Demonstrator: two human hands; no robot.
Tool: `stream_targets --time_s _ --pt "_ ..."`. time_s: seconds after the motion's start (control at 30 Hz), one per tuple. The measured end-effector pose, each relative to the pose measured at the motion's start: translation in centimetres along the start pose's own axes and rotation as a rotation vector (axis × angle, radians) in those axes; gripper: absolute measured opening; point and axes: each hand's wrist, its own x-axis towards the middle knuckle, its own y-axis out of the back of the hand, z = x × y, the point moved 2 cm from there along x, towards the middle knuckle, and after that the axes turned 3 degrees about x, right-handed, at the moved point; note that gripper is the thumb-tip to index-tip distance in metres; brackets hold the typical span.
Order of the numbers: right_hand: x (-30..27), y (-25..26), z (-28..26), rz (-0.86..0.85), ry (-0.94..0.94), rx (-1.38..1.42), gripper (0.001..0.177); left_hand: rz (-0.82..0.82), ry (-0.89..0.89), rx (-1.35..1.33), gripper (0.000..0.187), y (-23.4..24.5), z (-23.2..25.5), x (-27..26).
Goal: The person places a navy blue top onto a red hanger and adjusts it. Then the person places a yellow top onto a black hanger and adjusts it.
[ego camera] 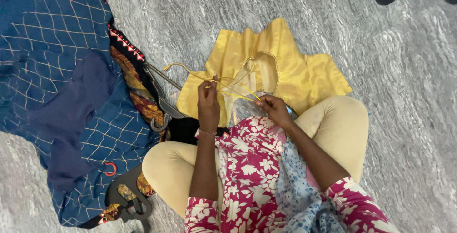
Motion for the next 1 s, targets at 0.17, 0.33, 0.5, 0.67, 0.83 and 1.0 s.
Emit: stream_targets --time_s 0.17,0.33,0.5,0.67,0.83,1.0 --pt "-0.1 -0.1 -0.1 0.028 0.029 0.083 0.014 0.012 0.111 -0.638 0.056 -0.1 1.3 0.0" --pt "0.0 -0.2 -1.3 0.102 0.148 0.041 0.023 -0.126 -0.028 -0.502 0.055 -0.5 4.0 -0.6" --pt "-0.8 -0.4 -4.6 0.086 0.150 0.095 0.037 -0.182 -0.007 -0.567 0.054 -0.8 5.9 -1.7" --pt "-1.3 -0.9 -6.4 0.012 0.039 0.174 0.042 -0.151 0.112 -0.732 0.052 -1.0 6.0 -1.7" --pt "-0.9 -0.3 -3.7 0.065 0.155 0.011 0.021 -0.028 0.032 -0.545 0.048 -0.5 5.6 -1.9" --pt "-0.9 0.5 -2.7 0.112 0.125 -0.007 0.019 0.280 -0.400 -0.117 0.031 1.7 6.2 -1.8"
